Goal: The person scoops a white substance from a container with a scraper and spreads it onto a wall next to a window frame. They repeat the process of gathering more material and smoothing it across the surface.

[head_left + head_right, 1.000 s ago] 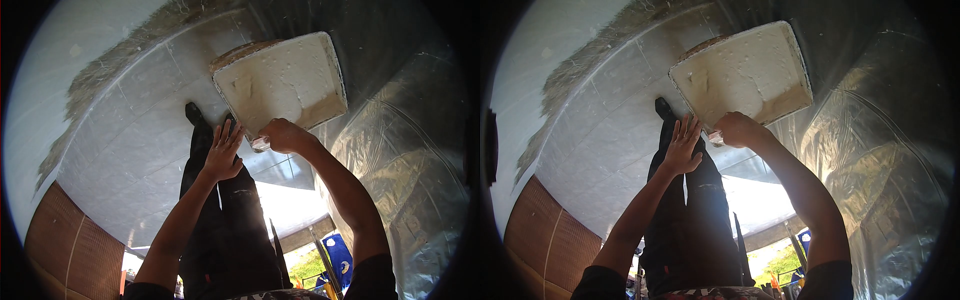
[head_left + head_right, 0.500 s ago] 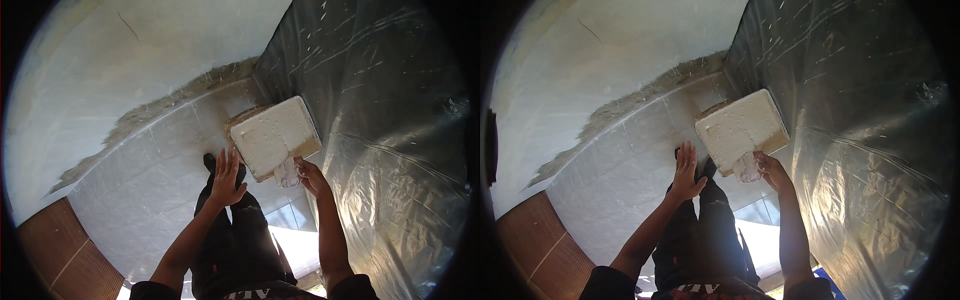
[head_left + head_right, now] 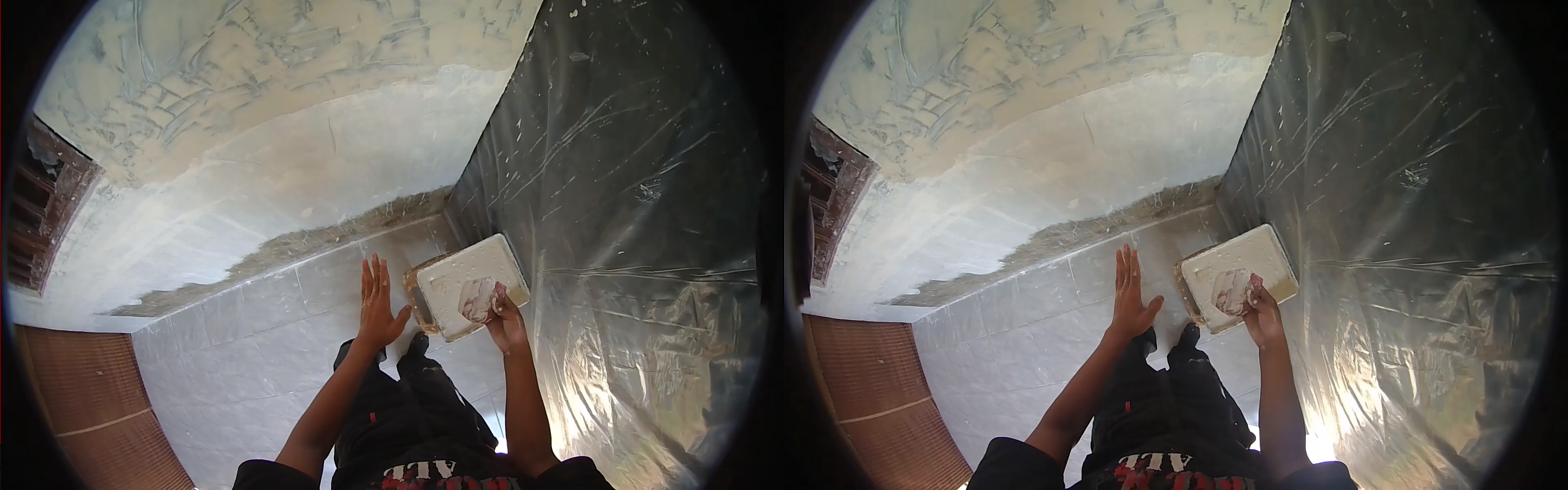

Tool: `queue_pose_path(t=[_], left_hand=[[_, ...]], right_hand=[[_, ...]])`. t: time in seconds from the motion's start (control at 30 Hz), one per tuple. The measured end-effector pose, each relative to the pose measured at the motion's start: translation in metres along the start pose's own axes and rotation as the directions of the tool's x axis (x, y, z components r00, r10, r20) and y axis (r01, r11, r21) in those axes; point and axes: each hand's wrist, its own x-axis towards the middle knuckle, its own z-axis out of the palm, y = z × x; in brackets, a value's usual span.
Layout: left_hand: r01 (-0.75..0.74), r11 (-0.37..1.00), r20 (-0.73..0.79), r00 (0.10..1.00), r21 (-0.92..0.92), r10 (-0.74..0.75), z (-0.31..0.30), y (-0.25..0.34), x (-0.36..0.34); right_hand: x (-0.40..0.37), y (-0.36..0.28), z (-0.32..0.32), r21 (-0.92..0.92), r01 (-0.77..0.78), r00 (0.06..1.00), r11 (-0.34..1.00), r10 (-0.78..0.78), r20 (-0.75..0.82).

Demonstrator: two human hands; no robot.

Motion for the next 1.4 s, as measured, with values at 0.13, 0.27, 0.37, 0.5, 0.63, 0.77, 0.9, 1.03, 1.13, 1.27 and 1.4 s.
queue_pose_path(t=[0.13, 0.27, 0.37, 0.5, 0.63, 0.77, 0.9, 1.03, 1.13, 1.27, 1.4], left_hand=[[-0.033, 0.999, -0.006, 0.999, 0.008, 0.033, -0.022, -0.003, 0.007], [-0.080, 0.997, -0.018, 0.997, -0.007, 0.080, -0.059, -0.015, 0.019], [-0.115, 0.993, -0.032, 0.993, 0.012, 0.115, -0.099, -0.029, 0.031], [-0.177, 0.981, -0.049, 0.982, 0.076, 0.181, -0.160, -0.046, 0.042], [-0.216, 0.963, -0.089, 0.969, 0.164, 0.232, -0.208, -0.060, 0.053], [-0.259, 0.944, -0.182, 0.938, 0.204, 0.296, -0.244, -0.058, 0.079], [-0.289, 0.918, -0.257, 0.897, 0.273, 0.359, -0.272, -0.051, 0.105], [-0.292, 0.900, -0.335, 0.854, 0.324, 0.398, -0.300, -0.035, 0.136], [-0.316, 0.872, -0.387, 0.801, 0.374, 0.456, -0.324, -0.022, 0.166], [-0.372, 0.831, -0.461, 0.701, 0.414, 0.544, -0.351, -0.002, 0.206], [-0.392, 0.782, -0.526, 0.584, 0.485, 0.619, -0.379, 0.021, 0.238]], right_hand=[[0.006, 0.005, 0.034, 0.035, 0.058, 0.998, 0.998, -0.059, 0.033], [0.014, 0.011, 0.078, 0.037, 0.083, 0.996, 0.996, -0.084, 0.036], [0.029, 0.026, 0.115, 0.049, 0.135, 0.991, 0.990, -0.135, -0.010], [0.052, 0.042, 0.172, 0.107, 0.129, 0.989, 0.986, -0.136, 0.060], [0.068, 0.055, 0.241, 0.257, 0.120, 0.984, 0.959, -0.148, 0.095], [0.086, 0.046, 0.315, 0.217, 0.143, 0.973, 0.966, -0.177, 0.148], [0.109, 0.026, 0.369, 0.260, 0.139, 0.958, 0.956, -0.196, 0.209], [0.131, 0.000, 0.422, 0.308, 0.129, 0.926, 0.942, -0.225, 0.302], [0.140, -0.026, 0.463, 0.315, 0.155, 0.875, 0.936, -0.278, 0.396], [0.152, -0.064, 0.508, 0.292, 0.248, 0.786, 0.924, -0.368, 0.496], [0.154, -0.108, 0.557, 0.302, 0.313, 0.685, 0.900, -0.434, 0.585]])
